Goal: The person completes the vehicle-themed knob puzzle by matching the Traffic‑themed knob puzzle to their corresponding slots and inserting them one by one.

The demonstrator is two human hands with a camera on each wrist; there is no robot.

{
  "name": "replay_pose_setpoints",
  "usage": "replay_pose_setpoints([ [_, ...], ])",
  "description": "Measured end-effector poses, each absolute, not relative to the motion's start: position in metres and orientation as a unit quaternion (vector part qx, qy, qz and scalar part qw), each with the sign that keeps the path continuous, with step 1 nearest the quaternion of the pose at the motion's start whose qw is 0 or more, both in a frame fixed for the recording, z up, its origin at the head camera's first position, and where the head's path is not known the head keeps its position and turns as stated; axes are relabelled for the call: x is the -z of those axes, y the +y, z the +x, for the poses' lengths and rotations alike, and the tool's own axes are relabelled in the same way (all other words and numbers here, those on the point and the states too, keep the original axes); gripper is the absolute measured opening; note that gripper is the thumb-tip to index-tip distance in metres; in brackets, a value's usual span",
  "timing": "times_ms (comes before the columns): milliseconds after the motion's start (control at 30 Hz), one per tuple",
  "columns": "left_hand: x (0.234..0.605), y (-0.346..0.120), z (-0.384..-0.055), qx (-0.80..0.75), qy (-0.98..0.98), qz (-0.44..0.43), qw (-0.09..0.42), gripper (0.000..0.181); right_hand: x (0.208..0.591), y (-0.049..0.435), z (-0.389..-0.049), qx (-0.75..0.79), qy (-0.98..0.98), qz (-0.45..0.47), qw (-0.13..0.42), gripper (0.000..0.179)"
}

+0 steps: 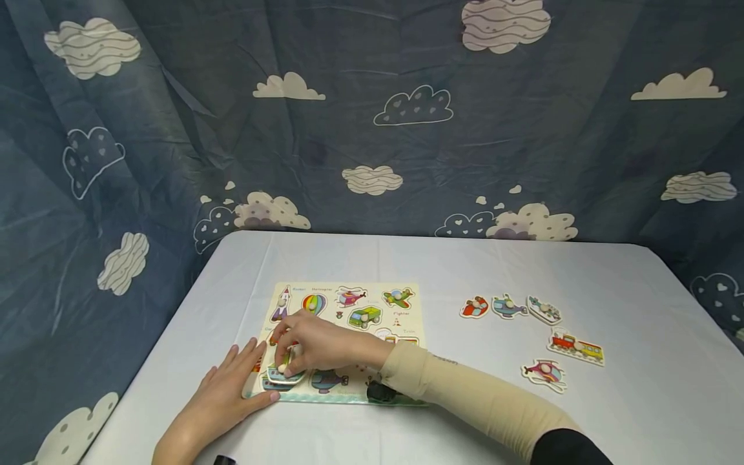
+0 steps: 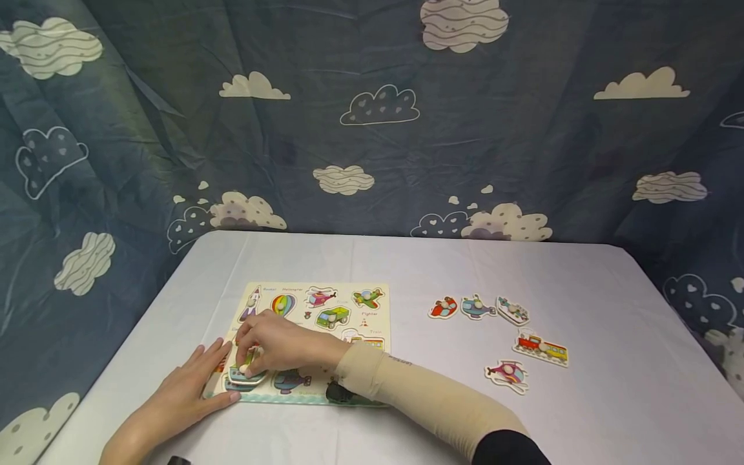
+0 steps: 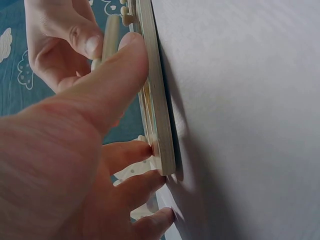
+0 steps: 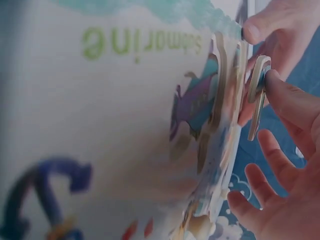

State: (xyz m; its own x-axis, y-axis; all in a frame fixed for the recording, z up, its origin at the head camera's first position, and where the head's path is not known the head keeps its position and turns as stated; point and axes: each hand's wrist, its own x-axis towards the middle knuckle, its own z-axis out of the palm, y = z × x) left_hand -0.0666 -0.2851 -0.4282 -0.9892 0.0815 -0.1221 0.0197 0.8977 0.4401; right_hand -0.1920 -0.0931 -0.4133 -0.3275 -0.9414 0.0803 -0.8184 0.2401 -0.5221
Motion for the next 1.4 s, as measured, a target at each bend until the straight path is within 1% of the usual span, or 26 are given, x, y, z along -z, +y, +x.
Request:
replay_pose_setpoints([
  [267, 0.426, -0.284, -0.066, -0.221, 0.972, 0.025, 0.074, 0.093, 0.416, -0.103, -0.188, 0.203, 0.792, -0.562, 0.125, 0.008],
  [400, 0.425, -0.284, -0.067, -0.221, 0.972, 0.021, 0.081, 0.095, 0.417, -0.110, -0.187, 0.181, 0.798, -0.564, 0.114, 0.008],
  [600, 0.425, -0.284, -0.066, -0.227, 0.971, 0.024, 0.075, 0.097, 0.416, -0.115, -0.186, 0.164, 0.803, -0.564, 0.098, 0.010],
  [967, 0.428, -0.286, -0.067, -0.224, 0.971, 0.022, 0.080, 0.096, 0.416, -0.116, -0.183, 0.170, 0.809, -0.551, 0.113, 0.009],
  [1200, 0.429, -0.285, -0.068, -0.229, 0.970, 0.017, 0.086, 0.096, 0.415, -0.114, -0.181, 0.162, 0.817, -0.545, 0.103, 0.010],
  [1400, 0.430, -0.286, -0.068, -0.235, 0.968, 0.017, 0.084, 0.097, 0.414, -0.112, -0.181, 0.172, 0.814, -0.543, 0.118, 0.009],
])
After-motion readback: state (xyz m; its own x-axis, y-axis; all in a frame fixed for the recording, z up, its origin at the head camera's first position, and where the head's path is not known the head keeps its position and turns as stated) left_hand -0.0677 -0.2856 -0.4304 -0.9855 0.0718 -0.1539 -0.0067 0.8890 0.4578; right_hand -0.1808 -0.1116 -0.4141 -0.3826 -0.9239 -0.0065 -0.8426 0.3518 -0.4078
